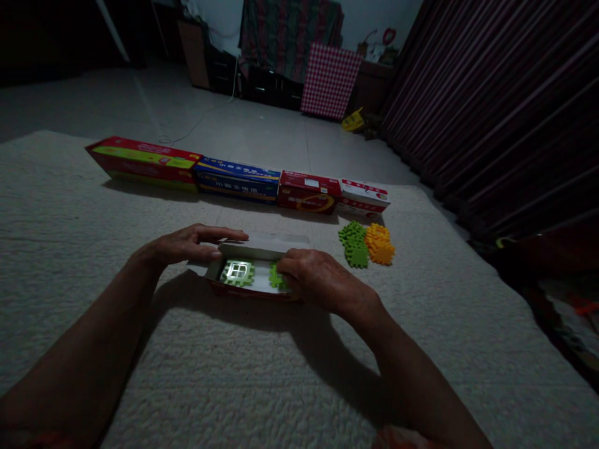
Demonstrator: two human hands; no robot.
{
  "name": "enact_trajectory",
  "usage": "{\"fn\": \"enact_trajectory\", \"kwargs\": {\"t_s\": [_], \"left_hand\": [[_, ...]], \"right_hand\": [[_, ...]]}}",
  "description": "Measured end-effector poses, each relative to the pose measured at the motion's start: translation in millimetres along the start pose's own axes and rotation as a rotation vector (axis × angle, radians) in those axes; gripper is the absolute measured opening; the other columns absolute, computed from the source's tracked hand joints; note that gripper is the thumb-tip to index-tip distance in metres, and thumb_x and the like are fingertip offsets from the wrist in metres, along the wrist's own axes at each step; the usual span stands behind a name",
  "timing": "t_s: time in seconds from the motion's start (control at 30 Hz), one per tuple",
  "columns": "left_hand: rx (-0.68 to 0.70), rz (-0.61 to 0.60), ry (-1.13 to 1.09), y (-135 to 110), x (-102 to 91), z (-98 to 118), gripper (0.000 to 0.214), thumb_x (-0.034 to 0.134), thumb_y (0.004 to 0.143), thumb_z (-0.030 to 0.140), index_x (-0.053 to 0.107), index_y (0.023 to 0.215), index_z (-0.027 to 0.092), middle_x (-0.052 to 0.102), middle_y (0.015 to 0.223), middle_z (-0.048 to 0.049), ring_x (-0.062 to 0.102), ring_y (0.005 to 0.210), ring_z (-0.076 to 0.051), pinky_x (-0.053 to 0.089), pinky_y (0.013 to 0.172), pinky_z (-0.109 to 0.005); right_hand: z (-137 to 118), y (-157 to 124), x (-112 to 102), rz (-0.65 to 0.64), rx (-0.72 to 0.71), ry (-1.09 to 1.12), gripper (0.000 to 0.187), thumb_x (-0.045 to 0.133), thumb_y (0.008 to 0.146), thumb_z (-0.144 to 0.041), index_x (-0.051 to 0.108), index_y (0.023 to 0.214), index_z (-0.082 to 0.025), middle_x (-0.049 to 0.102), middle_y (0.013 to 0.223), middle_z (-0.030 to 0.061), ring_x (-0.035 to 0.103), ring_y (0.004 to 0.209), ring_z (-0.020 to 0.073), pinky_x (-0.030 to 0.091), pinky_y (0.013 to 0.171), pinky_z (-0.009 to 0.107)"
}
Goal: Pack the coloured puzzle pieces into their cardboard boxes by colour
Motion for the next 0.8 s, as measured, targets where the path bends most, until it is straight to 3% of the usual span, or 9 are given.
{"fn": "enact_trajectory", "kwargs": {"t_s": [0.17,0.53,0.6,0.67,0.8], "left_hand": [[0.014,0.003,0.023,0.2,0.8,2.1,0.065,0.078,0.075,0.045,0.067,0.136,0.025,0.066,0.141,-0.0094,0.058,0.131,-0.036,0.05,0.105,-0.045],[0.015,-0.014,0.05,1.1,0.5,2.7,0.066,0.077,0.076,0.046,0.066,0.137,0.025,0.061,0.149,-0.0089,0.057,0.134,-0.036,0.051,0.107,-0.044],[-0.007,-0.014,0.055,0.7,1.2,3.5,0.067,0.077,0.076,0.047,0.066,0.138,0.025,0.061,0.149,-0.0096,0.058,0.133,-0.036,0.051,0.106,-0.044],[-0.023,-0.006,0.055,0.4,1.5,4.0,0.068,0.077,0.075,0.049,0.066,0.138,0.024,0.059,0.15,-0.0101,0.058,0.133,-0.036,0.052,0.105,-0.044],[-0.014,-0.004,0.065,0.4,1.1,3.1,0.069,0.076,0.075,0.051,0.066,0.139,0.025,0.06,0.15,-0.0092,0.059,0.131,-0.036,0.052,0.104,-0.043]], "right_hand": [[-1.4,0.6,5.7,-0.071,0.053,0.015,0.019,0.056,0.089,-0.003,0.064,0.078,-0.016,0.069,0.084,0.0043,0.059,0.073,0.0128,0.04,0.066,0.024],[3.8,0.1,10.0,-0.063,0.022,0.043,0.018,0.057,0.086,-0.004,0.066,0.077,-0.017,0.07,0.08,0.0035,0.06,0.071,0.0129,0.041,0.065,0.024],[4.0,-4.6,4.1,0.004,-0.024,0.053,0.017,0.056,0.089,-0.007,0.068,0.083,-0.017,0.072,0.083,0.0042,0.063,0.073,0.014,0.044,0.066,0.025],[7.1,-15.2,-8.3,0.153,-0.057,0.062,0.018,0.054,0.094,-0.012,0.07,0.094,-0.018,0.074,0.089,0.0057,0.066,0.079,0.0156,0.048,0.071,0.026],[36.6,-52.5,-35.1,0.509,0.072,0.011,0.017,0.055,0.098,-0.022,0.071,0.103,-0.019,0.076,0.099,0.008,0.071,0.089,0.019,0.054,0.08,0.032]]}}
Point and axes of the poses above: each hand's wrist, its own y-axis towards the middle knuckle, its own x-axis out of the palm, z = x × y, the point moved 3 cm from there along y, towards the middle knuckle
